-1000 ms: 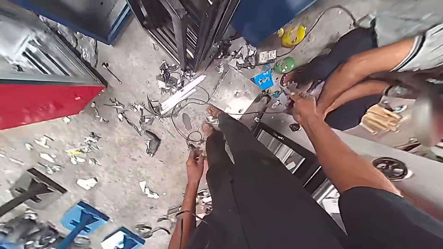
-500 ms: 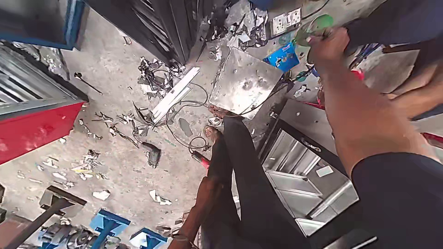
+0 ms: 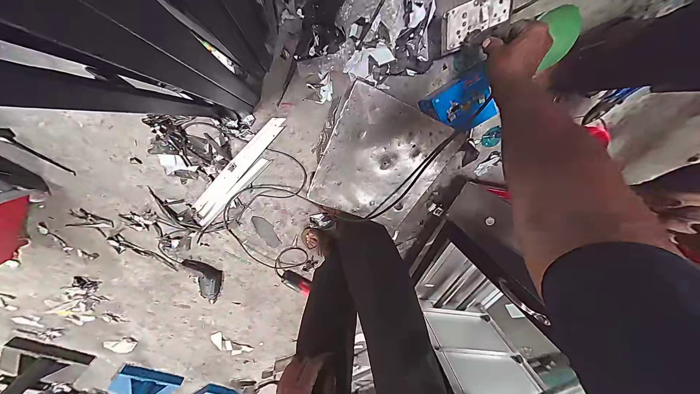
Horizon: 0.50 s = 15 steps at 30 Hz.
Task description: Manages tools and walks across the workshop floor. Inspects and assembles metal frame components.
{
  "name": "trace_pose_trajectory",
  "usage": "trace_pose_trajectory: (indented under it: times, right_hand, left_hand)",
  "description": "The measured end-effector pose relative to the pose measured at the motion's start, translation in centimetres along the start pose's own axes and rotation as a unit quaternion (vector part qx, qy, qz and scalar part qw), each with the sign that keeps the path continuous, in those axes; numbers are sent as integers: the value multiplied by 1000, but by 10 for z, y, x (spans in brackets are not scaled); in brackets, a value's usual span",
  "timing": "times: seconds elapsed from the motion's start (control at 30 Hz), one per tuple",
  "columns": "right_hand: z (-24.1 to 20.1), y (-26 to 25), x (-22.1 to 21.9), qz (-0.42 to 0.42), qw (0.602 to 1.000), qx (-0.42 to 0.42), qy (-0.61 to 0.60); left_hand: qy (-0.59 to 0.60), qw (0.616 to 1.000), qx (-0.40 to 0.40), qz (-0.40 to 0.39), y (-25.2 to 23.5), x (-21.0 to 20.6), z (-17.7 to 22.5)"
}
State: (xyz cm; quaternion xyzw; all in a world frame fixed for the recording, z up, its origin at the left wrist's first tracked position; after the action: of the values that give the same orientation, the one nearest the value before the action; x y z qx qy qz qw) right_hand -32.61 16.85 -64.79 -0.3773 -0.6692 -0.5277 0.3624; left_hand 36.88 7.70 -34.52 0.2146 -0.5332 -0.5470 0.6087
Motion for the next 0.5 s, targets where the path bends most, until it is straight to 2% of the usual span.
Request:
trace_pose_trajectory:
  times: [0.13,0.37,0.5]
  right_hand:
    - [-1,-7,-2,19,1000,2,-24]
    - [-2,4,-4,1,1000,-22,14]
    - [-7,3,-6,2,999,-3,43]
  left_hand:
    - [14,999,13,-34,-3,-4,-1]
    - [38,999,8,-16,-4,-4,-2]
    - [33,999,16,-23,-3,-4,-4]
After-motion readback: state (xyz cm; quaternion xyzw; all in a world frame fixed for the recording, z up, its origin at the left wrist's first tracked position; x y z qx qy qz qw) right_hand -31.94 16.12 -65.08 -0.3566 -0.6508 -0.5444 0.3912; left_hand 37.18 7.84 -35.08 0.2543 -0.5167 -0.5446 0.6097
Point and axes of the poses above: each hand's wrist, its own y-axis away from the middle knuckle, its own x-axis out of the back of the hand, z = x × y, the point moved 9 cm from there along -y, towards the middle knuckle, and after that the axes turned 5 degrees about x, right-handed, at the moved point
